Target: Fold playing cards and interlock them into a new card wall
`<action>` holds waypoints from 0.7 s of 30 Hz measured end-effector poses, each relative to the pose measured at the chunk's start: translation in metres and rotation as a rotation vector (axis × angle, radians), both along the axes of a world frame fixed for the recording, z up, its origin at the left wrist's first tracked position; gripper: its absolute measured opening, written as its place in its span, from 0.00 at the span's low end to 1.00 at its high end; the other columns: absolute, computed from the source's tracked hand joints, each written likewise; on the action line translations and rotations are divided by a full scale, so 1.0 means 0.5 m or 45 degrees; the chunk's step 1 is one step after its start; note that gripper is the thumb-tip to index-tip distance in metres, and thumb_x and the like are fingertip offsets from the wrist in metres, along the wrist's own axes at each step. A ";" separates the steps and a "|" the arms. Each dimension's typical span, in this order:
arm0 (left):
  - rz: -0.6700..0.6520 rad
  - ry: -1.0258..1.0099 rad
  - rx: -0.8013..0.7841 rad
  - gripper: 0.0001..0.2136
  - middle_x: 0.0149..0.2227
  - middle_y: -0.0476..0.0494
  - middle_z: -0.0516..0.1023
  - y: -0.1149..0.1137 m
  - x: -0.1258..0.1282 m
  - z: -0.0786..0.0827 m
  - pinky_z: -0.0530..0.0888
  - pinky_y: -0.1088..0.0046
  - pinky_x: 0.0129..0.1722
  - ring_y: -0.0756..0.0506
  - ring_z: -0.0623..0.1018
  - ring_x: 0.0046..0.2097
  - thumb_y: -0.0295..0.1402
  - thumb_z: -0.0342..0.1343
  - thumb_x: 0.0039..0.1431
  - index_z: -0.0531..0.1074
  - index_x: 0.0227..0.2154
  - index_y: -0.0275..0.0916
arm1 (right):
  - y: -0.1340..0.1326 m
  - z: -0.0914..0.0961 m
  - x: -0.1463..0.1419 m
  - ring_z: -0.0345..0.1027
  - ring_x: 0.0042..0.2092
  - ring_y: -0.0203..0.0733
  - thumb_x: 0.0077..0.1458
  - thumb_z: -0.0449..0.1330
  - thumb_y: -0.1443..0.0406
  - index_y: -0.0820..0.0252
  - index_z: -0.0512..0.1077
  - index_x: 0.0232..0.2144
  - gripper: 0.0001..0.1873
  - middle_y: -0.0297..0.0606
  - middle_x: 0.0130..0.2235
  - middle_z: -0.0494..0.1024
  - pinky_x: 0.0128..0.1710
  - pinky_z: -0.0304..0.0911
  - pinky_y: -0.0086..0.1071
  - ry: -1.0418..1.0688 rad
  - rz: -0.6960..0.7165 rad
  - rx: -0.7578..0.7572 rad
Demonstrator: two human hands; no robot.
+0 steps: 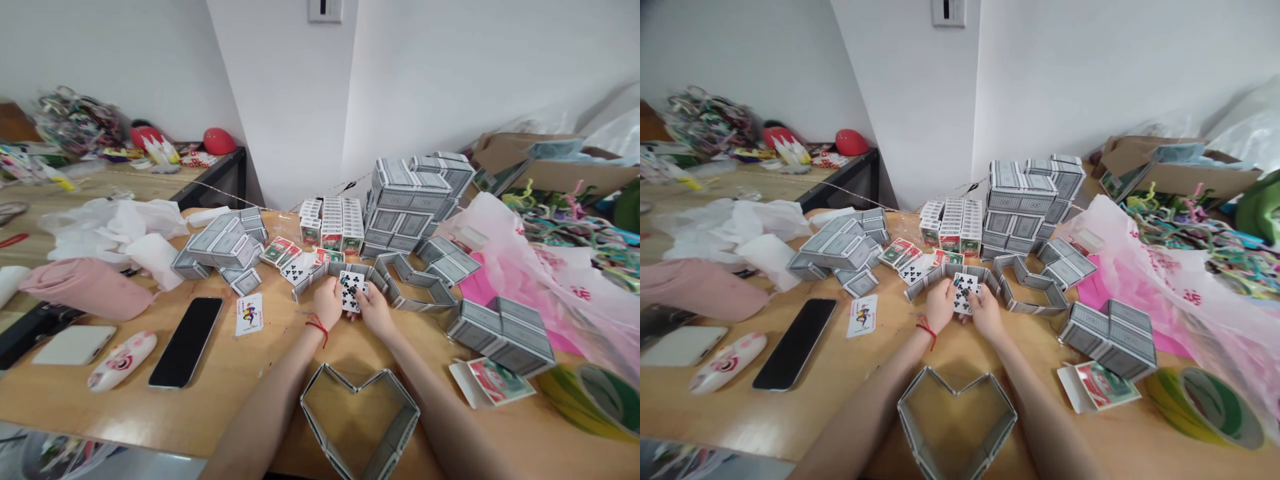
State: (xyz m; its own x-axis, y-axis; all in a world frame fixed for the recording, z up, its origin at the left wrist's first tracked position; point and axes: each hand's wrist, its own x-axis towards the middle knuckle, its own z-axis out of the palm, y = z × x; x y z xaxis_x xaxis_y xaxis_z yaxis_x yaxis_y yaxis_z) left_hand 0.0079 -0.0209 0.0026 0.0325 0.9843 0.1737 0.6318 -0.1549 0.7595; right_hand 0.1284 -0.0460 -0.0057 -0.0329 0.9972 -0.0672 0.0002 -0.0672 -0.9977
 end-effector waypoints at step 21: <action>-0.095 -0.584 -0.117 0.06 0.27 0.48 0.71 0.003 -0.021 0.012 0.63 0.79 0.27 0.52 0.68 0.27 0.32 0.47 0.52 0.67 0.30 0.36 | -0.001 0.015 -0.001 0.65 0.19 0.37 0.47 0.56 0.52 0.57 0.59 0.30 0.16 0.31 0.20 0.72 0.17 0.59 0.30 0.248 0.118 -0.032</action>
State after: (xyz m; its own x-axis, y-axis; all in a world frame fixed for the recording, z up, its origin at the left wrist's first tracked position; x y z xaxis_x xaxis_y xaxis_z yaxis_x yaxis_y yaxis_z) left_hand -0.0024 -0.0194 0.0088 0.0444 0.9941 0.0991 0.2177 -0.1064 0.9702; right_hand 0.1277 -0.0467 0.0016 -0.1392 0.9874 -0.0756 -0.1849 -0.1009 -0.9776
